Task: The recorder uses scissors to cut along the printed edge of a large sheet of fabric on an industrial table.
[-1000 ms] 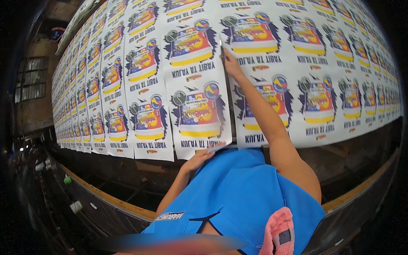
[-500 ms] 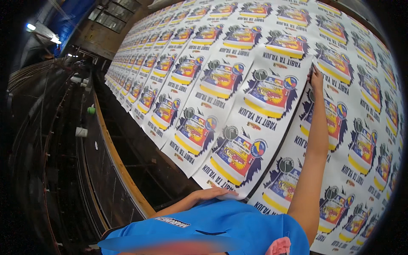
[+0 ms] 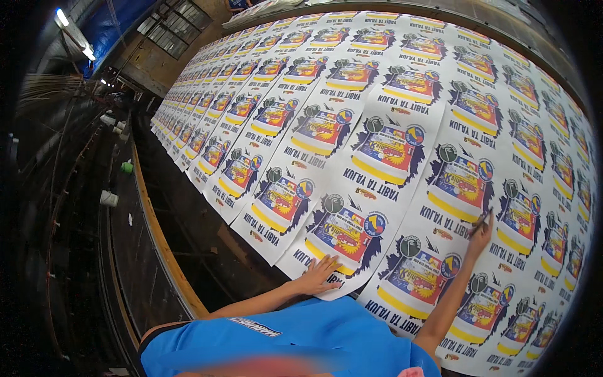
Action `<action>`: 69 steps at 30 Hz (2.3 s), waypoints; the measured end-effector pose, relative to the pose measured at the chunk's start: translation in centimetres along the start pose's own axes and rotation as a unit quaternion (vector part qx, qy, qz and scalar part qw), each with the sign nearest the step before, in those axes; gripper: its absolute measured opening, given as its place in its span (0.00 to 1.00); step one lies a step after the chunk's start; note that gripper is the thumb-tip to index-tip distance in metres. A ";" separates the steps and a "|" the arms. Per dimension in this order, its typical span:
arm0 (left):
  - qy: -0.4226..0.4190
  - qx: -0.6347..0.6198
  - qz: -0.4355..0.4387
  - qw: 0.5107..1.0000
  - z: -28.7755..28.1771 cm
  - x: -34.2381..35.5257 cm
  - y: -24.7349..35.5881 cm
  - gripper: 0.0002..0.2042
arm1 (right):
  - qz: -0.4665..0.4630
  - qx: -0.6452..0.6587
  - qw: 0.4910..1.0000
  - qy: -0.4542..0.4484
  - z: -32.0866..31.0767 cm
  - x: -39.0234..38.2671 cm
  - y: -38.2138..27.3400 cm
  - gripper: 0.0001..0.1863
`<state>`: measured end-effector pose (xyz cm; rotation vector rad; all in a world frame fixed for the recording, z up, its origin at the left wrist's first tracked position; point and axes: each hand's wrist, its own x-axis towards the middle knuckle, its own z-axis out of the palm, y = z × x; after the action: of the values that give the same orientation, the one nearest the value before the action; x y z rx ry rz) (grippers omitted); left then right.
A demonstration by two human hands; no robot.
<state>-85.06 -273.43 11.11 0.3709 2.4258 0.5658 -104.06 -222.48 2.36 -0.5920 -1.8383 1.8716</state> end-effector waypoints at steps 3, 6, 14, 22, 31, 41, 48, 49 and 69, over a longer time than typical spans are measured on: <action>0.015 0.052 0.023 0.998 2.4 0.7 0.0 0.43 | -0.060 -0.101 0.986 0.123 -10.5 -0.9 1.0 0.25; 0.036 0.097 -0.005 0.995 3.4 -0.5 -0.3 0.47 | -0.073 -0.078 0.970 0.220 -13.0 -3.6 -1.6 0.25; 0.019 0.134 -0.032 0.990 4.6 -0.8 0.9 0.67 | -0.077 -0.312 0.904 0.283 -26.6 -11.7 -2.5 0.27; -0.001 0.124 -0.117 0.985 5.9 -0.5 2.8 0.74 | -0.077 -0.380 0.881 0.271 -38.6 -18.6 0.1 0.30; 0.073 0.153 -0.068 0.983 8.0 -1.6 7.6 0.54 | -0.146 -0.419 0.866 0.231 -37.2 -20.5 -2.5 0.28; 0.142 0.162 0.147 0.965 17.2 -5.2 18.8 0.39 | -0.089 -0.495 0.838 0.211 -38.3 -20.7 -2.6 0.31; 0.120 0.150 0.286 0.939 20.1 -2.4 25.7 0.48 | -0.225 -0.151 0.945 0.185 -38.2 -24.7 -3.1 0.22; 0.093 0.152 0.282 0.943 20.1 -2.4 26.6 0.49 | -0.163 -0.078 0.973 0.142 -37.9 -26.7 -2.5 0.20; 0.177 0.201 0.279 0.922 24.6 0.3 25.8 0.48 | 0.085 0.083 0.984 -0.133 -31.2 -50.2 -7.4 0.23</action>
<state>-66.75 -243.36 5.58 1.2577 2.7814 0.3796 -44.97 -226.79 8.71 -0.4709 -1.8141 2.2876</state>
